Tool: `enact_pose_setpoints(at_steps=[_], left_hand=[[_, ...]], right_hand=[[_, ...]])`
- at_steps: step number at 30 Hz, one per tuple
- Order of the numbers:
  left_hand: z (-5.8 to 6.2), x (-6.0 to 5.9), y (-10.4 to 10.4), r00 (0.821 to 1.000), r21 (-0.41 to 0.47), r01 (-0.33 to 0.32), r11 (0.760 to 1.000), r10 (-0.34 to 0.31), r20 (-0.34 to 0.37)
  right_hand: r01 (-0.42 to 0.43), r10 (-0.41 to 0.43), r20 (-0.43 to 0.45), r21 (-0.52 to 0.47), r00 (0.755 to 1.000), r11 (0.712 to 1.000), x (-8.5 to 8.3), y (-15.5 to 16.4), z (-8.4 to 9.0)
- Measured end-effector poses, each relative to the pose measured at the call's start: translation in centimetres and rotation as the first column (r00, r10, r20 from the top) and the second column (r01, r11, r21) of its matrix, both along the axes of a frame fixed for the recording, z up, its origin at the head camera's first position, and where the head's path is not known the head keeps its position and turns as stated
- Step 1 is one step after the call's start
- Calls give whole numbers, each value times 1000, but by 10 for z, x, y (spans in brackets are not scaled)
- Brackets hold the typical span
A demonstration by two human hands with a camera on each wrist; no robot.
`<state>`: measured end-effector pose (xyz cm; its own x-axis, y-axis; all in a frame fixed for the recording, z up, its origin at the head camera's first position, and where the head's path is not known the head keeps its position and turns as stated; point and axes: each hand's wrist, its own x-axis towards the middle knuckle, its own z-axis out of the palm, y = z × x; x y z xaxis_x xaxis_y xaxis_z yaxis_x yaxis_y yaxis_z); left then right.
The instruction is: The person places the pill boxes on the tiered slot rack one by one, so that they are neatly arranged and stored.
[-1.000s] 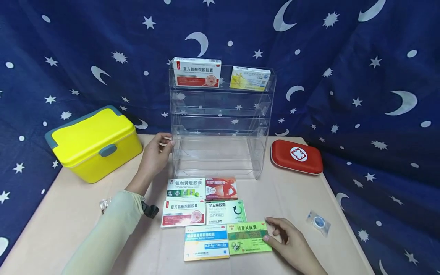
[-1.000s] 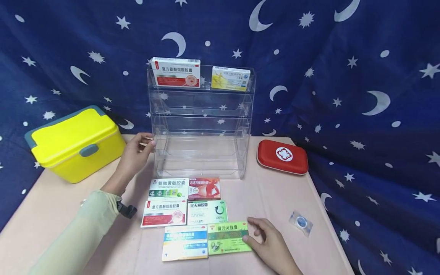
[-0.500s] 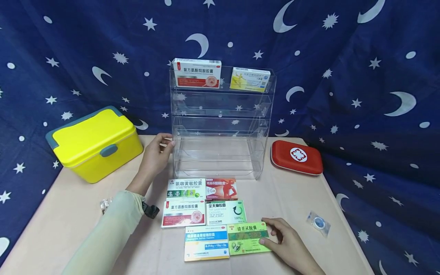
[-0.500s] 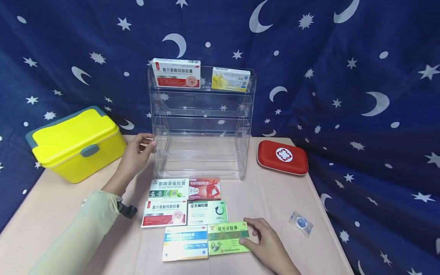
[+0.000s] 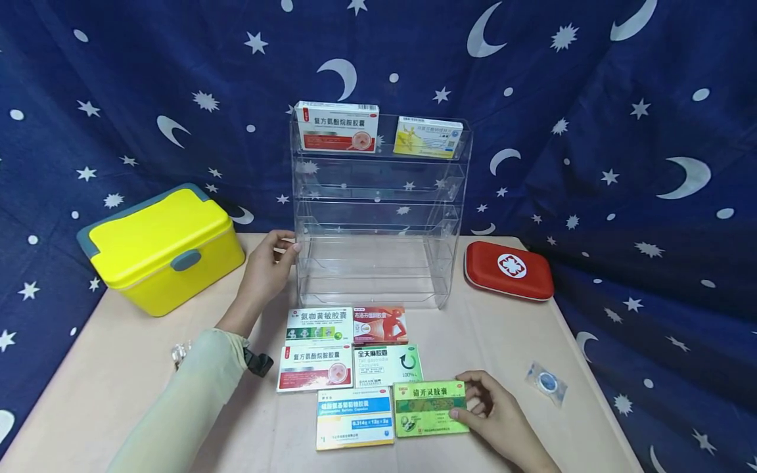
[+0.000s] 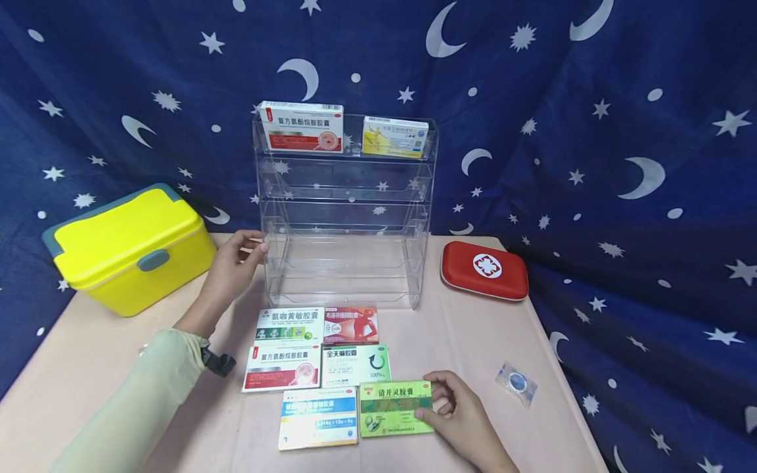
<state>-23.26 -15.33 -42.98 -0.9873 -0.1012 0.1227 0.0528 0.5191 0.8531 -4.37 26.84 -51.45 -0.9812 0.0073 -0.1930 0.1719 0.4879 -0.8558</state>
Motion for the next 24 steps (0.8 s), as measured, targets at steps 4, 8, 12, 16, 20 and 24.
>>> enact_pose_setpoints(at_steps=[4,8,12,16,20,24], left_hand=[[0,0,0,1000,2,3,1000,-3,-3],[-1,0,0,1000,2,7,1000,-7,-4],[-1,0,0,1000,6,10,1000,-10,-2],[0,0,0,1000,3,4,1000,-4,9],[0,0,0,1000,1,-3,1000,3,16],[0,-1,0,1000,3,2,1000,-2,17]], right_hand=[[11,-12,-16,-60,1000,998,0,1,-1],[12,-18,-67,-80,998,997,-1,1,-2],[12,-20,-102,-77,995,997,-1,0,-3],[22,-30,-93,-84,995,996,1,0,-2],[30,-39,-87,-108,995,994,5,0,-1],[6,-24,-133,-133,991,991,9,2,-1]])
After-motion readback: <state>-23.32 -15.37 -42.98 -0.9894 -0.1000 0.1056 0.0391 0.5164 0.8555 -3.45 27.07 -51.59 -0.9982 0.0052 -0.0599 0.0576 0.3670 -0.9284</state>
